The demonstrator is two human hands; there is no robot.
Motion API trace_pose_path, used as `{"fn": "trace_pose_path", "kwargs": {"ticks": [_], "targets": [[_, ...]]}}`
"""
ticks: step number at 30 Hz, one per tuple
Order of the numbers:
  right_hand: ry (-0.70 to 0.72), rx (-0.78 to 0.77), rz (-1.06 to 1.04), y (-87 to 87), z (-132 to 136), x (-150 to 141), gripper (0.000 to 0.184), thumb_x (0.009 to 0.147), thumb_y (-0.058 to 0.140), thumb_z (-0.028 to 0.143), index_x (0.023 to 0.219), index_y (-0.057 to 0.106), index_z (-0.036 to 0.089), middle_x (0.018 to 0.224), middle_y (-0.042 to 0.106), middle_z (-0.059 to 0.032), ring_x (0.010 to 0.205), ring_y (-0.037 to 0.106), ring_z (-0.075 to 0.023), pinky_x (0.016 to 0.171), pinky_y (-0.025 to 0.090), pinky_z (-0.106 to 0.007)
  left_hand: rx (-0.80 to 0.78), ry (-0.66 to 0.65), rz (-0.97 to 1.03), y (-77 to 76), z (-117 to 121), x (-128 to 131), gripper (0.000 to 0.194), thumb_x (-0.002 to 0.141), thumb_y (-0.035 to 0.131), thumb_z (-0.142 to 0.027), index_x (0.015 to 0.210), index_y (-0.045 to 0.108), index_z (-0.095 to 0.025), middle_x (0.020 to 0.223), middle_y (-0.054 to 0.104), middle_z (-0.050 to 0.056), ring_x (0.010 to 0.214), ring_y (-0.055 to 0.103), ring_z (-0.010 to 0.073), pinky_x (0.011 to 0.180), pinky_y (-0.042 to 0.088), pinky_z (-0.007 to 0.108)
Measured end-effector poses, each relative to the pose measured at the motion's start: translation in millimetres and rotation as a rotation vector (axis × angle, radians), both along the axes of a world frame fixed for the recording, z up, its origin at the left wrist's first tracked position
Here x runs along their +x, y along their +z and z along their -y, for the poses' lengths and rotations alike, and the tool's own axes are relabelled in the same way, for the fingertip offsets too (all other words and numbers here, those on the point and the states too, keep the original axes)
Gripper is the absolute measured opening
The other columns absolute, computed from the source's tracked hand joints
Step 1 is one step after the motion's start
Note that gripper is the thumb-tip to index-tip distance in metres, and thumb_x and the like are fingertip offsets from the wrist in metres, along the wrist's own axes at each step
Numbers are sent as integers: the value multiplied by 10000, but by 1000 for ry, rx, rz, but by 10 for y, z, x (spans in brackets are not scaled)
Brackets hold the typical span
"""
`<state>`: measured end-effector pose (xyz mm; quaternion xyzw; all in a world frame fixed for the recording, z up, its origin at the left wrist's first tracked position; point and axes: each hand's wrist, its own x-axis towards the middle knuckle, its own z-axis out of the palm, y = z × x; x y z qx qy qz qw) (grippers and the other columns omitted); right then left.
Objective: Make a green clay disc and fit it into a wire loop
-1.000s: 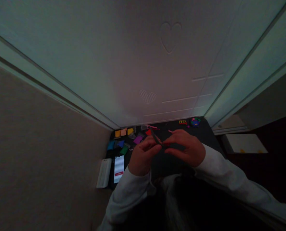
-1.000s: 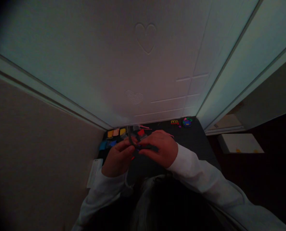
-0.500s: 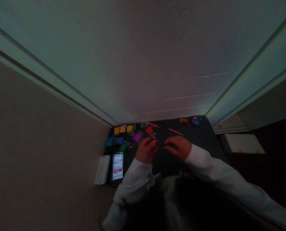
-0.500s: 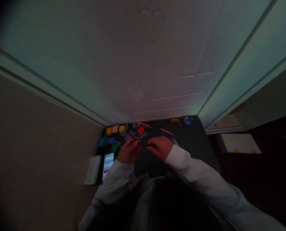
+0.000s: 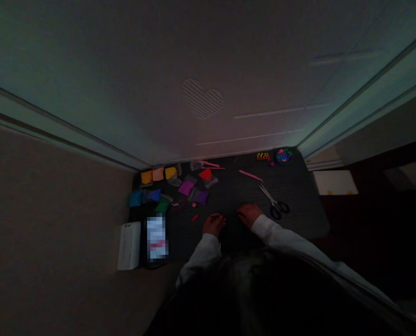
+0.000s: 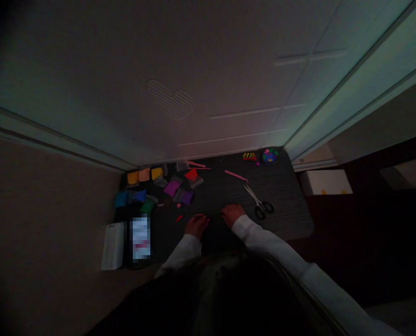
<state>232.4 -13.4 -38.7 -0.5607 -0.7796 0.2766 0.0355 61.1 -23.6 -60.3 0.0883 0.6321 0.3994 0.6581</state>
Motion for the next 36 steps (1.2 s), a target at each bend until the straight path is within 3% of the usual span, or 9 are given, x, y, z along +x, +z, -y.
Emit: {"fn": "trace_pose_path", "kwargs": {"ticks": [5,8,10,12,16,19,23,28,36], "targets": [[-62,53,19,-99,62,39,275,761,441,287,1001,529,187,1016,549,-91,979,434,-213,857,260,-384,49,-20,-248,-181,28,-46,253,590,608,-162,798,465,-151,613,533,-25,517,558,96,508,455,241],[-149,154,12,-181,92,56,332,751,449,318,1042,505,168,1058,526,-101,1011,418,-215,899,212,-405,106,-42,-449,-163,68,-138,396,591,608,-215,947,443,-164,669,532,-22,491,534,92,501,456,265],[-216,249,0,-235,95,41,316,766,426,303,1032,513,157,1075,521,-101,1037,408,-204,913,205,-393,161,-59,-561,-111,92,-164,458,588,611,-219,1010,441,-174,761,545,4,596,553,111,623,466,310],[-253,326,-6,-266,77,-9,310,782,400,278,1043,507,151,1108,506,-100,1086,375,-197,928,191,-384,317,-190,-740,-57,93,-125,437,623,579,-219,1041,461,-164,898,552,58,804,548,162,785,419,360],[-287,391,7,-269,-10,-185,342,802,359,245,1114,455,144,1200,442,-92,1167,289,-193,964,132,-400,741,-645,-1259,-41,-11,118,391,762,389,-201,1144,419,-121,1142,484,123,1130,362,214,929,303,385],[-292,368,35,-287,-70,-300,366,808,335,219,1151,422,126,1248,394,-93,1189,257,-190,977,115,-400,783,-819,-1456,-116,-134,303,411,791,330,-199,1193,370,-120,1203,452,97,1187,290,193,965,261,377],[-291,318,77,-374,-100,-337,410,820,317,242,1206,359,112,1278,354,-100,1203,233,-189,984,113,-401,746,-945,-1537,-212,-241,416,422,802,309,-223,1213,347,-132,1252,400,71,1203,263,176,1000,190,388],[-290,297,111,-445,-159,-320,433,831,291,268,1228,327,101,1291,333,-102,1208,225,-183,993,106,-391,706,-976,-1548,-233,-323,452,437,808,293,-235,1235,312,-144,1286,351,59,1214,237,178,1007,161,397],[-465,388,132,-292,-207,-66,462,807,313,292,1227,313,100,1296,313,-110,1219,183,-188,989,68,-437,677,-962,-1547,-135,-406,495,470,818,267,-304,1258,261,-139,1308,308,76,1228,200,183,1011,123,415]]}}
